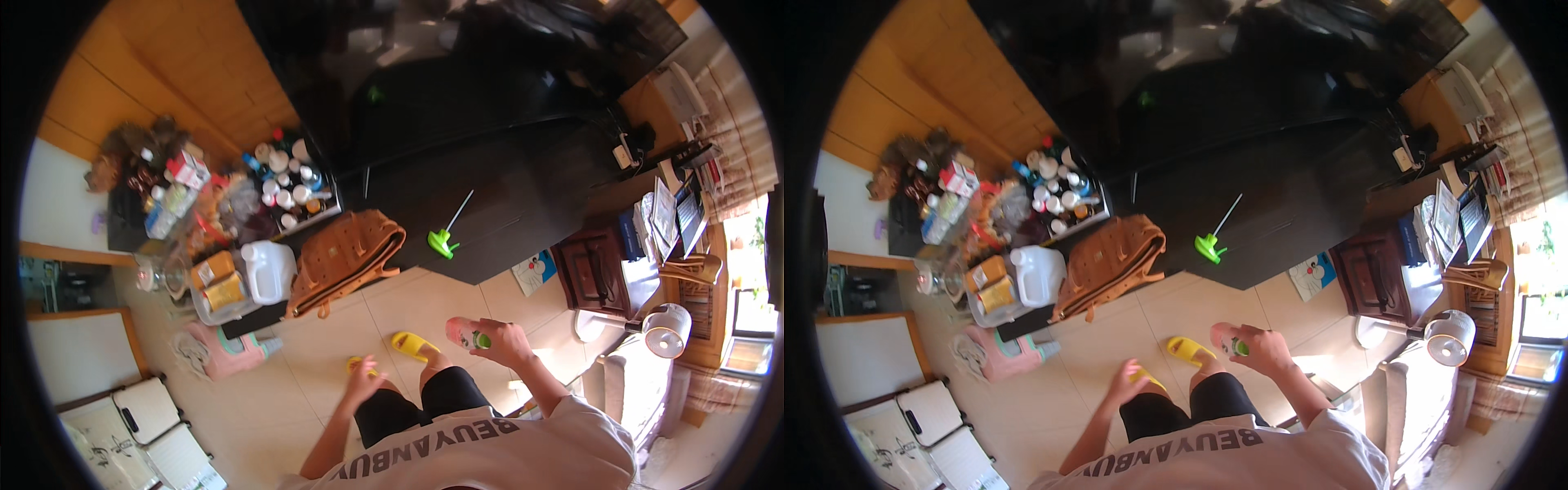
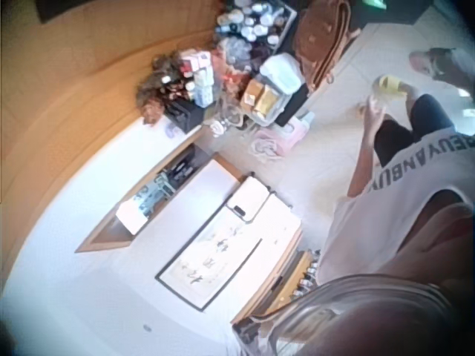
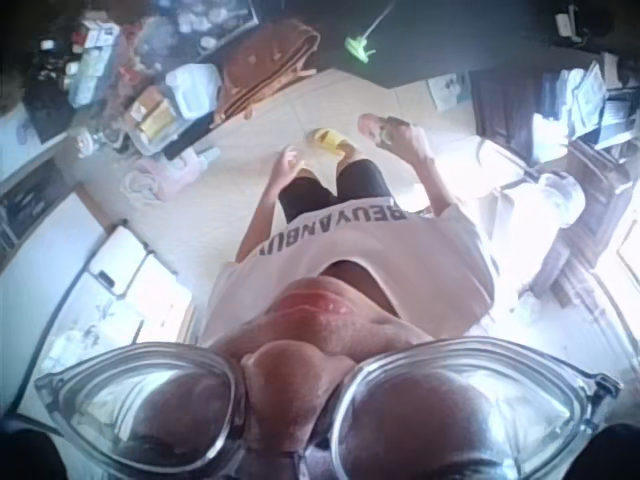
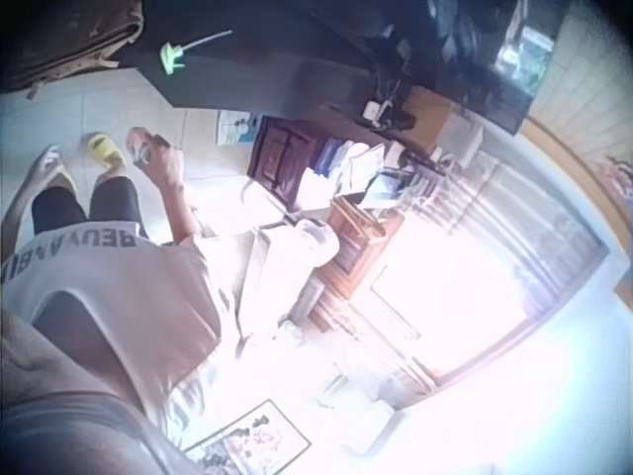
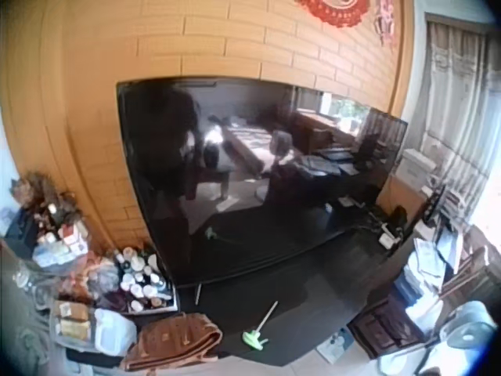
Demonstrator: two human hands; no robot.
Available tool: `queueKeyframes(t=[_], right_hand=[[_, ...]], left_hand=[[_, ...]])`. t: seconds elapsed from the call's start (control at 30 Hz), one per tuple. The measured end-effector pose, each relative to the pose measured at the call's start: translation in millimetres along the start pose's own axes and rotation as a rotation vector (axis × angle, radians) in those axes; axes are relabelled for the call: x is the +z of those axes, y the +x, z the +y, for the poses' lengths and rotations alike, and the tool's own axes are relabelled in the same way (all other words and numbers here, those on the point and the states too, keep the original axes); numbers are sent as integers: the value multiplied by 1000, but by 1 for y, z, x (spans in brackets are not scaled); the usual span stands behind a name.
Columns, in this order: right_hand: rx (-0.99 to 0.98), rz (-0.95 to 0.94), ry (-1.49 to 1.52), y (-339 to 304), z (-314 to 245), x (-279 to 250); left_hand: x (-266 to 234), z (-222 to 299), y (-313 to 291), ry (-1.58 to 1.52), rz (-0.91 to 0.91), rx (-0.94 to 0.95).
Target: The person applies decorative toilet seat pads to the toilet and wipes the surrounding surfaces with a paper towel. They then retrieve a spray bottle from a cabinet and assemble it by inserting the sprayer head into the bottle.
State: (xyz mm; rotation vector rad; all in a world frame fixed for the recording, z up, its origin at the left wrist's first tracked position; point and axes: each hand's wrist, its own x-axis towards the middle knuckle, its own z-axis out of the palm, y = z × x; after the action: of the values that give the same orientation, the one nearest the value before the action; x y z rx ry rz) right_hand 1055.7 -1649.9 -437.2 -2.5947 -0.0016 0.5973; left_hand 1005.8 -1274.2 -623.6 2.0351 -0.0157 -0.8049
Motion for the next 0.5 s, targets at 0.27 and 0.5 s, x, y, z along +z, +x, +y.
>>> queueKeyframes(t=[0.27,0.5], right_hand=[[-398,37,116,-4,-126,-130],[-594,459,-265,3,-208,-190]], left_hand=[[-62,299,-8,428,314,694],[-126,343,-11,35,546,924]])
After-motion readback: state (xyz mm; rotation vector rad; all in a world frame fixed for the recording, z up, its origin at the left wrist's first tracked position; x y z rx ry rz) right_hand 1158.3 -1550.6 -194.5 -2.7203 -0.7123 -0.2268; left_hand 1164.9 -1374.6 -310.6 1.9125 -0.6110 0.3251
